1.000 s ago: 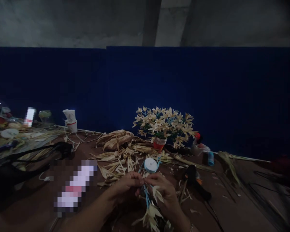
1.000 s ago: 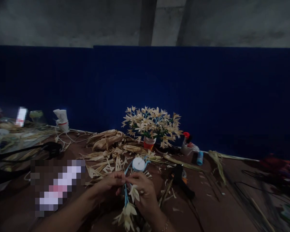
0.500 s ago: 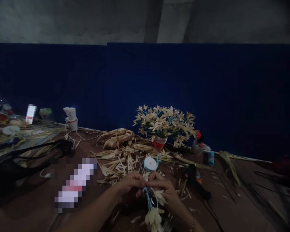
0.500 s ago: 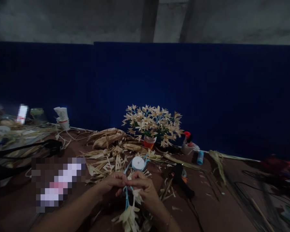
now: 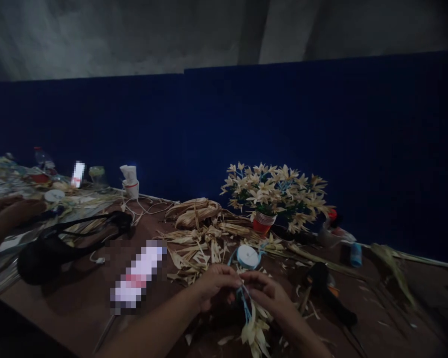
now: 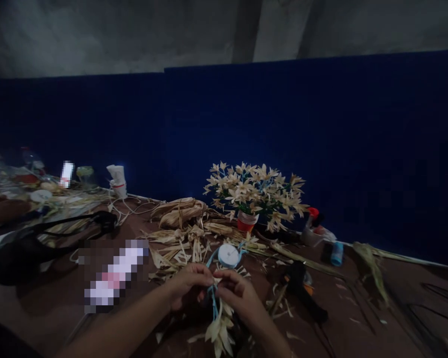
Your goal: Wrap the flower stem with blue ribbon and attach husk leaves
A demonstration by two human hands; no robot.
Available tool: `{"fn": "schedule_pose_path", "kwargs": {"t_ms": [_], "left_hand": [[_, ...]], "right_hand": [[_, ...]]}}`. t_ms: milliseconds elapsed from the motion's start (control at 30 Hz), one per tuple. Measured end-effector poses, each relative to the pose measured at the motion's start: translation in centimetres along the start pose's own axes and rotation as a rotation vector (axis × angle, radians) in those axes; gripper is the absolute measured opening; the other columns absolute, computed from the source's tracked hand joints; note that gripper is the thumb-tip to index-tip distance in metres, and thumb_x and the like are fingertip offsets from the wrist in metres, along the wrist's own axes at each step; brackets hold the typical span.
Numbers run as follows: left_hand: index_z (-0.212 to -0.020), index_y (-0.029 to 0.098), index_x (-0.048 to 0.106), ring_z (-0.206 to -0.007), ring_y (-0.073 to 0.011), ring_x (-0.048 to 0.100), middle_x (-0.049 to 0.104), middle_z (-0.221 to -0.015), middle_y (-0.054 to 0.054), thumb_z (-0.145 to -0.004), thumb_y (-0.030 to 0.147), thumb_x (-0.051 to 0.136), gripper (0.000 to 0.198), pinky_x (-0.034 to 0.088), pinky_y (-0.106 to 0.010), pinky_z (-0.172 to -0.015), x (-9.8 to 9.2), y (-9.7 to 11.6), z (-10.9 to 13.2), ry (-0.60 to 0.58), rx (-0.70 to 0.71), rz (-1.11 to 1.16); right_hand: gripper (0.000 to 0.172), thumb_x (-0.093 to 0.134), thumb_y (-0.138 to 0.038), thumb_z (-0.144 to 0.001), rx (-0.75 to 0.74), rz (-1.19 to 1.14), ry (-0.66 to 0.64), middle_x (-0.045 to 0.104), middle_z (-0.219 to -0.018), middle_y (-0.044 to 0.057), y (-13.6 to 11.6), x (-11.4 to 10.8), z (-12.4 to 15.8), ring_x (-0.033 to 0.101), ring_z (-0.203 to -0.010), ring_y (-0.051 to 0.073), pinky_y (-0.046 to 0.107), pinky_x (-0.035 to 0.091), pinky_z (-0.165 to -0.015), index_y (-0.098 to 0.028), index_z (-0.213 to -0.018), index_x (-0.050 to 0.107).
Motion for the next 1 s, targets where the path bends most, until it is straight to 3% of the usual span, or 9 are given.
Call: {"fn": "schedule_pose_path", "kwargs": {"t_ms": [167,267,400,600,767,1000], "left_hand": [[-0.057,0.013,0.055,-0.032,-0.0084,0.046,0.051,-0.039,0.004,-0.052,0.025,0.067,0.018,0.031,-0.018,-0.034,-0.1,0.7,0.3,0.062,0.059,-0.129],[-0.056,0.012,0.056,-0.033,-0.0092,0.047,0.052,-0.039,0.003,-0.051,0.028,0.068,0.021,0.033,-0.020,-0.037,0.0,0.9,0.4,0.078,0.064,-0.157],[-0.057,0.012,0.056,-0.034,-0.0100,0.048,0.052,-0.038,0.002,-0.051,0.031,0.068,0.024,0.034,-0.021,-0.038,0.1,0.8,0.4,0.074,0.053,-0.172],[-0.057,0.013,0.054,-0.032,-0.0087,0.046,0.052,-0.043,0.003,-0.053,0.029,0.066,0.021,0.031,-0.019,-0.035,-0.3,0.7,0.2,0.109,0.089,-0.172],[-0.057,0.013,0.055,-0.037,-0.0067,0.044,0.051,-0.046,0.004,-0.056,0.025,0.063,0.014,0.034,-0.019,-0.040,-0.6,1.6,0.5,0.189,0.160,-0.160],[-0.053,0.014,0.052,-0.034,-0.0074,0.042,0.049,-0.040,0.004,-0.055,0.032,0.065,0.022,0.032,-0.019,-0.038,-0.3,1.9,0.5,0.236,0.185,-0.149]], "right_hand": [[0.026,0.067,-0.032,-0.054,0.033,0.122,0.158,0.062,-0.061,0.002,1.5,-1.4,-0.3,0.054,-0.052,0.014,0.024,0.041,-0.052,-0.015,-0.072,0.060],[0.019,0.064,-0.033,-0.056,-0.009,0.359,0.243,0.061,-0.055,0.002,0.3,-2.0,0.0,0.051,-0.050,0.014,0.023,0.039,-0.049,-0.015,-0.060,0.062],[0.017,0.059,-0.031,-0.061,-0.066,0.527,0.245,0.062,-0.055,0.002,-1.5,-1.6,0.4,0.052,-0.051,0.014,0.022,0.039,-0.047,-0.016,-0.061,0.066],[0.017,0.051,-0.027,-0.068,-0.175,0.659,0.218,0.065,-0.062,0.001,-3.1,-0.2,0.8,0.057,-0.060,0.016,0.023,0.042,-0.055,-0.018,-0.067,0.066],[0.016,0.054,-0.024,-0.067,-0.306,1.006,0.420,0.065,-0.078,0.002,-5.1,0.5,2.2,0.057,-0.073,0.019,0.031,0.036,-0.070,-0.021,-0.080,0.061],[0.015,0.048,-0.015,-0.070,-0.500,1.248,0.569,0.064,-0.070,0.002,-7.3,3.0,3.8,0.056,-0.069,0.017,0.038,0.025,-0.081,-0.021,-0.078,0.059]]}}
Point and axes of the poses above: each hand's wrist, its own z-axis away from the middle knuckle, its own x-axis out of the palm, y = z × x, the point moved 9 cm from there along -z, towards the middle knuckle
